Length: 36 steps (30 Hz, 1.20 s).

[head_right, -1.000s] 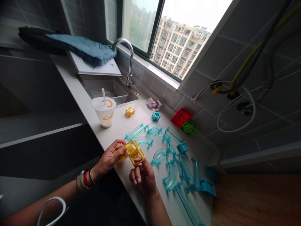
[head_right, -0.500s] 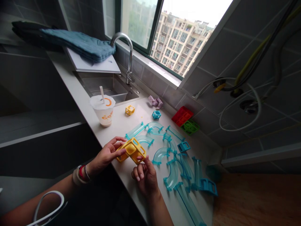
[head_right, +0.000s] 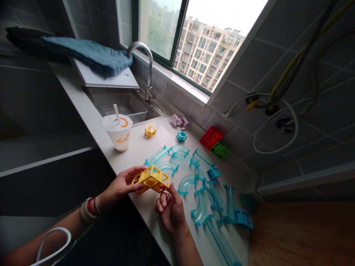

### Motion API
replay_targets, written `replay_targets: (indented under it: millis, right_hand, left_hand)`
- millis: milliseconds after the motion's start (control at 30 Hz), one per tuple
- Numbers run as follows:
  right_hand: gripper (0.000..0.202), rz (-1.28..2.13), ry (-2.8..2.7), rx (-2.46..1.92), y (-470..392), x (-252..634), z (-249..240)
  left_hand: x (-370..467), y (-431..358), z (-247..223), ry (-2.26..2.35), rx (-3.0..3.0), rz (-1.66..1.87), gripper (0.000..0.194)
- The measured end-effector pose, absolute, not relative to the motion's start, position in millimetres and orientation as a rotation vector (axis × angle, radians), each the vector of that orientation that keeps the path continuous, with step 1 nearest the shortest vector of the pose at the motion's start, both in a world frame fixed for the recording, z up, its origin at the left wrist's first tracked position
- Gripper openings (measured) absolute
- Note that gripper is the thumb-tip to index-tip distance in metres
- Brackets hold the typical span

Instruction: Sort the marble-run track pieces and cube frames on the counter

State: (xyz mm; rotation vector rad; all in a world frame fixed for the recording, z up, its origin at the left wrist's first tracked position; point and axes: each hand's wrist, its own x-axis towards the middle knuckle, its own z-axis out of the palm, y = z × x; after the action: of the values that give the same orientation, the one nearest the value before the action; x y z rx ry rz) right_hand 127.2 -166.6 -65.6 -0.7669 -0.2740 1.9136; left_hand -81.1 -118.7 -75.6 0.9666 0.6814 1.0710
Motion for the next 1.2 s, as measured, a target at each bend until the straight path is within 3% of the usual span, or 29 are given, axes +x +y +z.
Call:
replay_targets:
  millis: [233,400,667,900,1200]
  right_hand:
    - [0.041,2.077,-0.541,-0.703,-171.5,128.3,-73.4]
    - [0.037,1.949,-0.771,-0.744,-174.2,125.1,-82.2]
    - [0.038,1.905,-1.022,-0.789,-179.2,128.6,-70.3]
    - [0.044,1.992,-0.992,-0.738,-179.3,131.3,-64.5]
    - [0.039,2.021,-1.016,-0.658,-180.0,133.5,-62.8]
  left_hand:
    - [-112.5,-114.3,-78.6,0.403,1.113,0.897,0.050]
    - [-122.5,-124.3,-49.4,0.553,1.470,0.770,0.052]
    - [-105.3,-143.7,-43.1,0.765,1.565,1.012,0.045]
    - [-99.3,-143.5,-36.0,0.784,1.569,0.967,0.055]
    - [-99.1,-143.3,-32.7,0.751,1.627,0.992,0.053]
